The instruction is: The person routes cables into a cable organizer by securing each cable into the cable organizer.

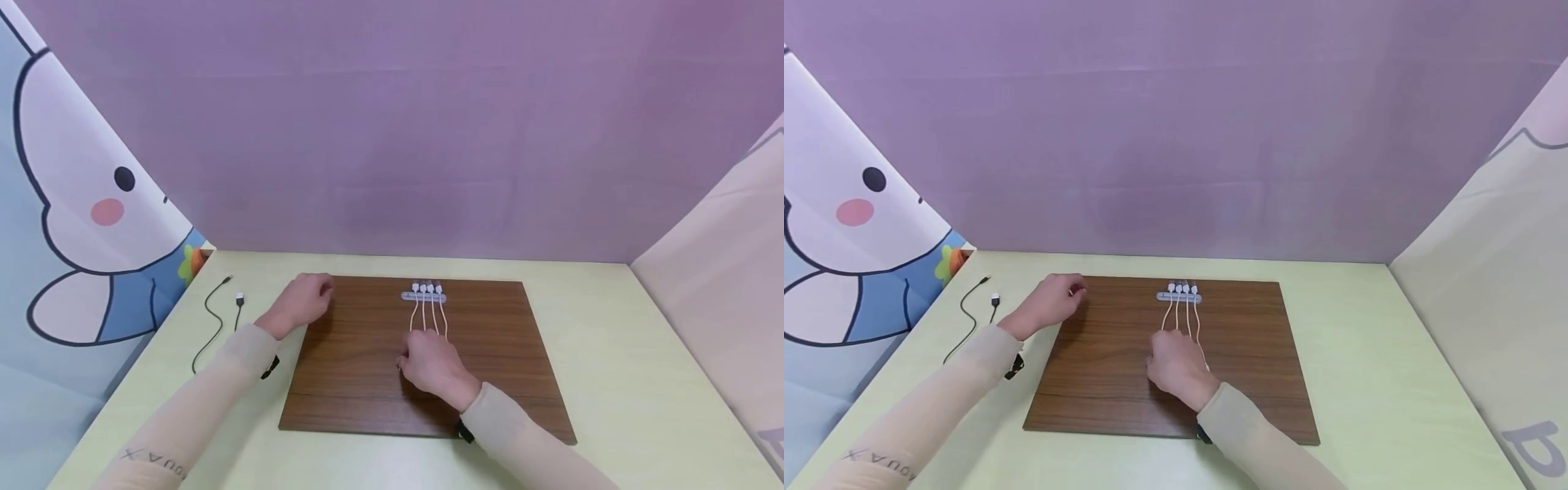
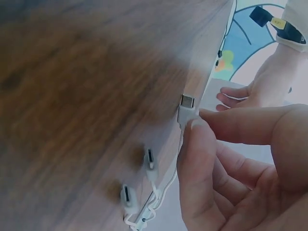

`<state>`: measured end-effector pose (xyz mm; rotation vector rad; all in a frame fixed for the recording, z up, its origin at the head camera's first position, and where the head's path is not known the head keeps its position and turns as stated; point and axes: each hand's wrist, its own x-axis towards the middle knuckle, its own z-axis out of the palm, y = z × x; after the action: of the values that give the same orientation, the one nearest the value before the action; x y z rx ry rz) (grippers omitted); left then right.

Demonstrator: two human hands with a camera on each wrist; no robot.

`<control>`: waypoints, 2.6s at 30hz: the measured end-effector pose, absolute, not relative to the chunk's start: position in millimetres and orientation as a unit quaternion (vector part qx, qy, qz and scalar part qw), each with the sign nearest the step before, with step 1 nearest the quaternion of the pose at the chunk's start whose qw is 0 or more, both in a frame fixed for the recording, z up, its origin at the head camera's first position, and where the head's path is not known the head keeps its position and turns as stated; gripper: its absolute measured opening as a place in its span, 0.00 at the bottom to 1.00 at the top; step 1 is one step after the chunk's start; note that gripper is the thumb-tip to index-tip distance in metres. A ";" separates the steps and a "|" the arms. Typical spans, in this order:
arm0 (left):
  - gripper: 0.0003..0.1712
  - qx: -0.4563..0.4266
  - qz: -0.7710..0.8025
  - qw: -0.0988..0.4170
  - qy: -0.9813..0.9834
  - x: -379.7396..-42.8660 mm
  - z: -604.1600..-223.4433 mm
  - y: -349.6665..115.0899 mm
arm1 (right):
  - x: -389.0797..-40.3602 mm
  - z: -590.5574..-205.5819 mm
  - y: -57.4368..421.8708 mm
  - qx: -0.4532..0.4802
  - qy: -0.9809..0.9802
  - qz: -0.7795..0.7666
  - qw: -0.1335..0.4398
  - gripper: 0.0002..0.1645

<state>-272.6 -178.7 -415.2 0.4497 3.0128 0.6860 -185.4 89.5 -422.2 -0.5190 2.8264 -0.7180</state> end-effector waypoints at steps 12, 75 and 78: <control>0.16 0.083 0.243 -0.025 0.966 -266.0 -417.3 -222.9 | -181.8 -420.8 80.9 -0.200 0.944 -0.250 0.078 0.04; 0.07 -0.023 0.184 0.056 0.981 -269.0 -430.1 -271.8 | -188.9 -405.5 2.4 -0.349 0.897 -0.252 0.096 0.03; 0.06 -0.006 0.188 0.056 0.981 -269.9 -429.8 -266.4 | -190.7 -405.2 1.9 -0.338 0.895 -0.271 0.106 0.03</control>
<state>-269.9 -266.4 -429.8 -0.0184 2.9756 0.5698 -190.7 1.9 -405.2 -0.9961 2.6365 -0.7985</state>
